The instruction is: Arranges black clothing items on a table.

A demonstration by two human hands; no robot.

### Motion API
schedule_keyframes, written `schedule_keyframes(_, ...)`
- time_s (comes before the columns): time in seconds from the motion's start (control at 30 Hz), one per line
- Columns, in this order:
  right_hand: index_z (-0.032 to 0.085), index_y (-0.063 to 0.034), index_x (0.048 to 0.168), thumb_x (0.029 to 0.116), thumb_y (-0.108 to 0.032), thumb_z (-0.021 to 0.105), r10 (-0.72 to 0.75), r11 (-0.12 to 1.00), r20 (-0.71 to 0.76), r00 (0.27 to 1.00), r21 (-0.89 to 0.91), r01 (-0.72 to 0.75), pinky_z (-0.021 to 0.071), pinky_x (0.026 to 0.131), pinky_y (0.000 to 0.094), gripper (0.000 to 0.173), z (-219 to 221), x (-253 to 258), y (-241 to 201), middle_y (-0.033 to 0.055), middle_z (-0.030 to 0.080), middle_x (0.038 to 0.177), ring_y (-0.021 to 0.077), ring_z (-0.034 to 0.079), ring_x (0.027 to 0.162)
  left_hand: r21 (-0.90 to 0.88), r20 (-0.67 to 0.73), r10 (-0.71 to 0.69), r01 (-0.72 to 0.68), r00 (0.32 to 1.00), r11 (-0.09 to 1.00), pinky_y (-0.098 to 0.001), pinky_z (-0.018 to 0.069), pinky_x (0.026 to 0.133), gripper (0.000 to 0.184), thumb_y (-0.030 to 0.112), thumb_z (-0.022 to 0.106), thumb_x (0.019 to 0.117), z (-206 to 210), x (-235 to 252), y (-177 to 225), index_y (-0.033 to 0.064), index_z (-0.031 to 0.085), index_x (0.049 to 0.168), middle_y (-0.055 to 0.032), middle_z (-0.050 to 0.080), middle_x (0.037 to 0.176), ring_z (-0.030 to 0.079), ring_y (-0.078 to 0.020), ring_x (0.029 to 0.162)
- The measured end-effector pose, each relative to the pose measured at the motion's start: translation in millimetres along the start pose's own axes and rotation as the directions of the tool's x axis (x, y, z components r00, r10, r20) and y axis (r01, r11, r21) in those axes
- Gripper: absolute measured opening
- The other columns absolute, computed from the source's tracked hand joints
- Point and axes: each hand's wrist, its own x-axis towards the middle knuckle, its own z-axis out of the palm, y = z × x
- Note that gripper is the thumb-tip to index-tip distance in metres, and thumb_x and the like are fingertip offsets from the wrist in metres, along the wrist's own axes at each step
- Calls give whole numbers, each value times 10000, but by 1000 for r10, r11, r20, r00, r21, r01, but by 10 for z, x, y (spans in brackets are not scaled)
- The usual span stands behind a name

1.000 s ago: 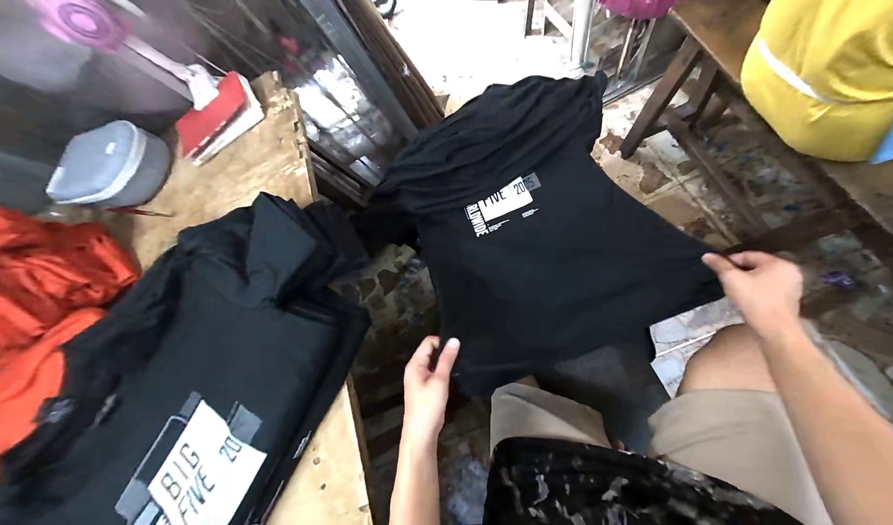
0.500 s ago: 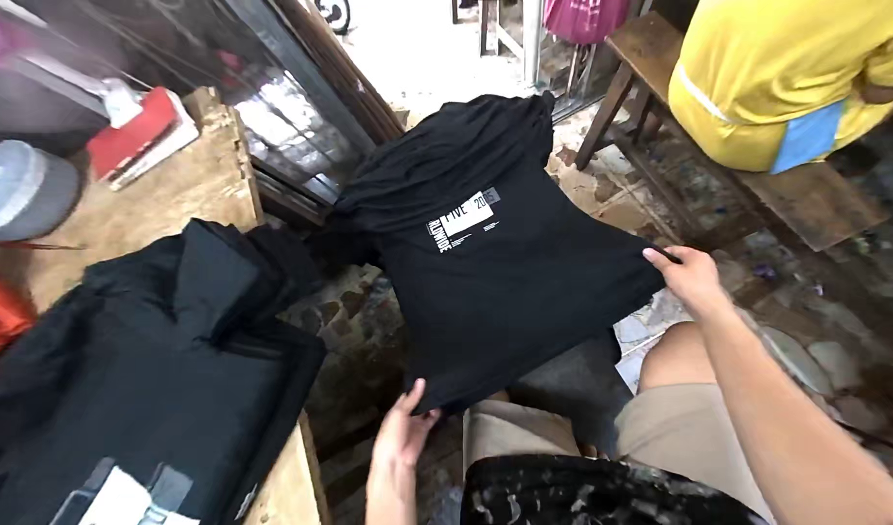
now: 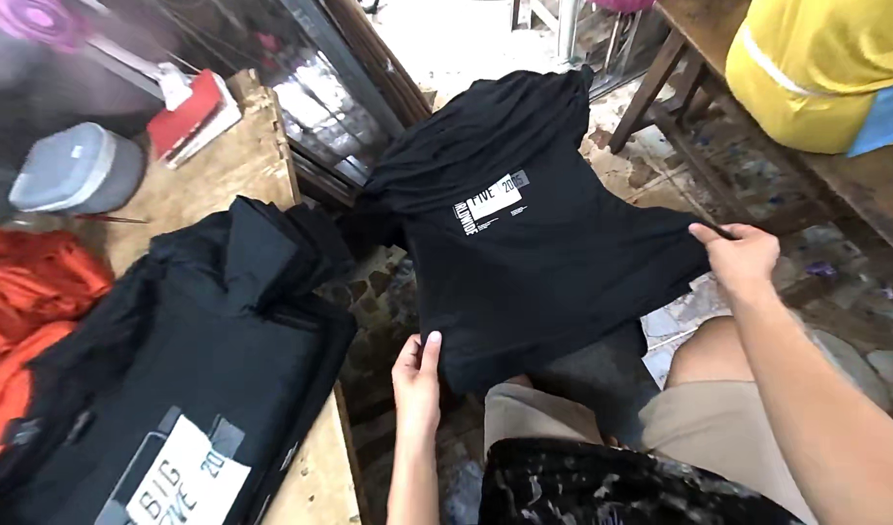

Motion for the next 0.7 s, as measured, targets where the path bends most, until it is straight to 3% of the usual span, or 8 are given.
schedule_keyframes(0.1, 697, 48, 1086, 919, -311, 784, -11, 995, 22, 1000, 95, 9, 482, 913, 546, 405, 0, 90, -76, 237, 672, 1066, 302, 623, 987, 394, -21, -275, 261, 961, 881, -569, 473, 1065, 549, 443, 591, 1026, 406, -118, -448, -51, 665, 1253, -279, 649, 1254, 612, -404, 1225)
schedule_keyframes(0.13, 695, 49, 1096, 909, -283, 798, -22, 997, 51, 998, 81, 18, 476, 914, 559, 395, -25, 108, -101, 243, 670, 1078, 315, 621, 999, 433, -8, -393, 358, 919, 827, -562, 461, 1085, 611, 473, 606, 1011, 573, -188, -608, -59, 625, 1310, -285, 625, 1304, 597, -403, 1258)
schedule_keyframes(0.23, 654, 43, 1227, 878, -246, 835, 25, 988, 256, 966, -153, 15, 453, 1010, 641, 488, -153, 150, -87, 291, 641, 1235, 430, 603, 1176, 44, -54, -622, 624, 781, 780, -428, 634, 734, 575, 313, 733, 968, 915, -337, -994, -64, 515, 1345, -249, 680, 1086, 733, -283, 819)
schedule_keyframes(0.33, 650, 96, 1226, 965, -393, 721, 179, 944, 444, 878, -330, -25, 412, 1039, 675, 558, -209, 166, -12, 337, 622, 1251, 476, 579, 1211, -344, 54, -688, 661, 723, 667, -348, 513, 518, 474, 245, 681, 1003, 717, -296, -836, -10, 480, 1349, -156, 595, 866, 547, -188, 566)
schedule_keyframes(0.43, 702, 50, 1130, 981, -374, 704, 9, 989, 280, 960, -144, 33, 447, 975, 677, 449, -114, 122, 182, 309, 662, 1153, 452, 622, 1118, -491, 114, -649, 611, 752, 621, -379, 574, 707, 445, 362, 536, 1067, 206, -165, -579, 31, 524, 1363, -144, 650, 1110, 651, -202, 829)
schedule_keyframes(0.5, 708, 47, 1134, 940, -399, 750, 32, 963, 222, 974, -269, 30, 454, 987, 694, 488, 53, -31, 287, 305, 641, 1228, 478, 607, 1169, -510, 17, -581, 507, 814, 695, -399, 574, 793, 495, 387, 470, 1090, -57, -106, -475, 30, 490, 1431, -160, 617, 1251, 657, -228, 956)
schedule_keyframes(0.6, 733, 11, 1133, 898, -453, 778, 214, 858, 260, 942, -510, -55, 485, 960, 674, 522, 313, -187, 466, 289, 681, 1188, 477, 631, 1162, -201, -82, -438, 415, 895, 887, -348, 548, 702, 489, 388, 525, 1072, -130, -46, -398, -16, 568, 1343, -145, 647, 1125, 630, -179, 821)
schedule_keyframes(0.7, 735, 27, 1131, 892, -428, 797, 212, 902, 206, 955, -419, -109, 466, 951, 695, 518, 274, -205, 405, 314, 681, 1156, 502, 627, 1139, 445, 7, -323, 286, 946, 849, -558, 530, 956, 529, 485, 601, 1012, -125, -17, -233, 18, 677, 1247, -207, 697, 1176, 677, -329, 1093)
